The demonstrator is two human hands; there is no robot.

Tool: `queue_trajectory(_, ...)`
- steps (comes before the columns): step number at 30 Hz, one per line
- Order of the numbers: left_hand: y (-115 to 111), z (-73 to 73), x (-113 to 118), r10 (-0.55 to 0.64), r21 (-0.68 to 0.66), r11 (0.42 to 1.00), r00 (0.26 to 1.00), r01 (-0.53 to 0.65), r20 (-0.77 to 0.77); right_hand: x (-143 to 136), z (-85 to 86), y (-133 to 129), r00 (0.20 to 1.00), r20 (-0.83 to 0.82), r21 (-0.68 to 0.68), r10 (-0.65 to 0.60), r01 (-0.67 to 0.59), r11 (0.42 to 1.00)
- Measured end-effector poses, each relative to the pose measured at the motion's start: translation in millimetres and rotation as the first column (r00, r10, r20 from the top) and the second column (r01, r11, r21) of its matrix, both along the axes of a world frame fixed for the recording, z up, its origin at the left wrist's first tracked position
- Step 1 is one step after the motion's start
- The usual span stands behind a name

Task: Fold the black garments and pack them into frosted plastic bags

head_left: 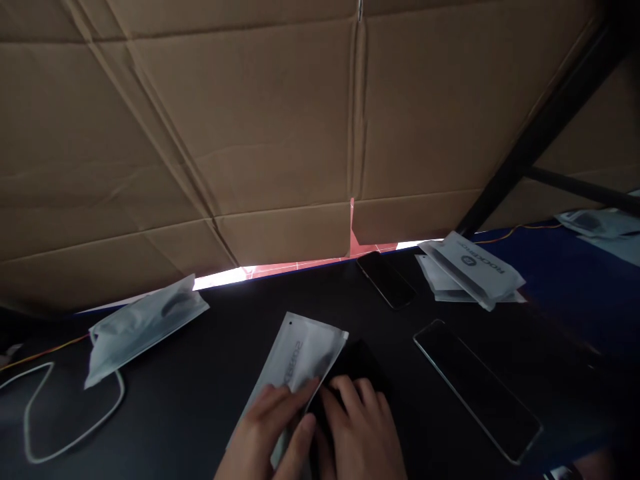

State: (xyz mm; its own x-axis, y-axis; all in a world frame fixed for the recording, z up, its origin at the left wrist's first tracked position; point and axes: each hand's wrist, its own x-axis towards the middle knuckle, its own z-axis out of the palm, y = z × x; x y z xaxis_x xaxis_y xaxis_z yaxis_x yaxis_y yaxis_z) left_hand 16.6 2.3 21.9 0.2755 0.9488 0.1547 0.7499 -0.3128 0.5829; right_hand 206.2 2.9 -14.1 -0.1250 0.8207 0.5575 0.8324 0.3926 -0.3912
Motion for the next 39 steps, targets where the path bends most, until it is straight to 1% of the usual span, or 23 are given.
queue_trajectory(1, 2.6, -1.6, -5.4, -0.010, 0.039, 0.999, 0.999, 0.012, -0.039, -0.5, -1.2, 0.4, 1.000, -0.001, -0.003, 0.025, -0.025, 1.000)
queue_trajectory(2, 5.9, -3.6, -10.9, -0.029, 0.076, 0.996, 0.996, 0.036, -0.089, -0.6, -3.3, 0.8, 0.997, 0.001, -0.002, 0.076, -0.076, 0.997)
queue_trajectory(3, 9.4, -5.9, -15.8, -0.051, 0.106, 0.992, 0.988, 0.067, -0.145, -0.4, -6.5, 1.4, 0.988, 0.007, 0.009, 0.154, -0.155, 0.988)
queue_trajectory(4, 12.6, -8.1, -19.7, -0.075, 0.123, 0.987, 0.976, 0.101, -0.204, 0.1, -10.4, 2.1, 0.968, 0.018, 0.028, 0.249, -0.249, 0.968)
queue_trajectory(6, 16.0, -10.9, -22.7, -0.129, 0.125, 0.977, 0.947, 0.172, -0.294, 0.8, -19.7, 3.4, 0.904, 0.045, 0.074, 0.425, -0.427, 0.901)
queue_trajectory(8, 14.7, -10.3, -19.2, -0.184, 0.087, 0.972, 0.935, 0.220, -0.304, 0.4, -27.5, 3.9, 0.850, 0.049, 0.087, 0.524, -0.526, 0.846)
queue_trajectory(9, 12.8, -8.7, -15.8, -0.207, 0.067, 0.970, 0.936, 0.235, -0.286, -0.8, -30.0, 3.5, 0.842, 0.038, 0.078, 0.539, -0.540, 0.838)
queue_trajectory(11, 8.3, -4.3, -7.7, -0.234, 0.046, 0.967, 0.943, 0.251, -0.235, -6.3, -30.9, 1.4, 0.850, 0.004, 0.038, 0.527, -0.527, 0.849)
queue_trajectory(14, 2.8, 0.1, 1.7, -0.240, 0.037, 0.968, 0.956, 0.250, -0.169, -22.8, -25.9, -4.4, 0.904, -0.060, -0.058, 0.424, -0.427, 0.902)
queue_trajectory(17, -1.1, -1.3, 3.5, -0.187, 0.018, 0.982, 0.974, 0.191, -0.124, -40.5, -21.5, -7.9, 0.950, -0.108, -0.114, 0.292, -0.303, 0.946)
queue_trajectory(19, -2.9, -4.8, -0.5, -0.141, 0.005, 0.990, 0.981, 0.143, -0.132, -43.3, -20.2, -6.7, 0.956, -0.117, -0.106, 0.270, -0.283, 0.953)
queue_trajectory(21, -3.2, -8.9, -8.6, -0.108, 0.034, 0.993, 0.978, 0.116, -0.176, -33.7, -18.9, -3.9, 0.939, -0.110, -0.073, 0.326, -0.335, 0.939)
queue_trajectory(23, -1.4, -12.8, -19.4, -0.098, 0.068, 0.991, 0.965, 0.118, -0.245, -12.7, -17.1, -1.8, 0.907, -0.060, 0.007, 0.417, -0.417, 0.909)
queue_trajectory(24, 0.2, -14.5, -24.5, -0.091, 0.085, 0.989, 0.955, 0.120, -0.282, 0.3, -16.3, -1.5, 0.901, -0.014, 0.066, 0.434, -0.433, 0.899)
queue_trajectory(26, 3.6, -18.0, -31.7, -0.087, 0.106, 0.986, 0.932, 0.132, -0.351, 25.8, -14.9, -2.3, 0.917, 0.095, 0.137, 0.388, -0.398, 0.907)
queue_trajectory(28, 6.1, -21.7, -31.6, -0.085, 0.129, 0.981, 0.915, 0.147, -0.394, 43.9, -14.1, -3.8, 0.910, 0.221, 0.115, 0.351, -0.381, 0.917)
queue_trajectory(29, 6.6, -23.6, -28.7, -0.088, 0.134, 0.979, 0.914, 0.153, -0.397, 48.6, -13.8, -4.4, 0.892, 0.269, 0.089, 0.364, -0.399, 0.913)
queue_trajectory(31, 5.6, -26.4, -19.6, -0.124, 0.125, 0.975, 0.921, 0.182, -0.370, 49.5, -13.2, -5.3, 0.849, 0.285, 0.019, 0.445, -0.469, 0.883)
queue_trajectory(33, 2.9, -26.6, -11.0, -0.184, 0.104, 0.968, 0.929, 0.228, -0.321, 42.3, -13.4, -5.6, 0.846, 0.173, -0.061, 0.505, -0.503, 0.862)
queue_trajectory(35, 0.1, -24.5, -7.5, -0.231, 0.083, 0.961, 0.931, 0.263, -0.282, 31.8, -16.4, -5.5, 0.840, 0.039, -0.126, 0.542, -0.534, 0.836)
queue_trajectory(37, -2.2, -23.0, -8.5, -0.239, 0.073, 0.961, 0.936, 0.266, -0.260, 21.0, -23.4, -5.7, 0.836, -0.044, -0.102, 0.547, -0.548, 0.830)
queue_trajectory(39, -4.6, -25.5, -9.9, -0.236, 0.059, 0.965, 0.941, 0.257, -0.242, 10.5, -33.2, -6.9, 0.841, -0.067, -0.043, 0.536, -0.540, 0.841)
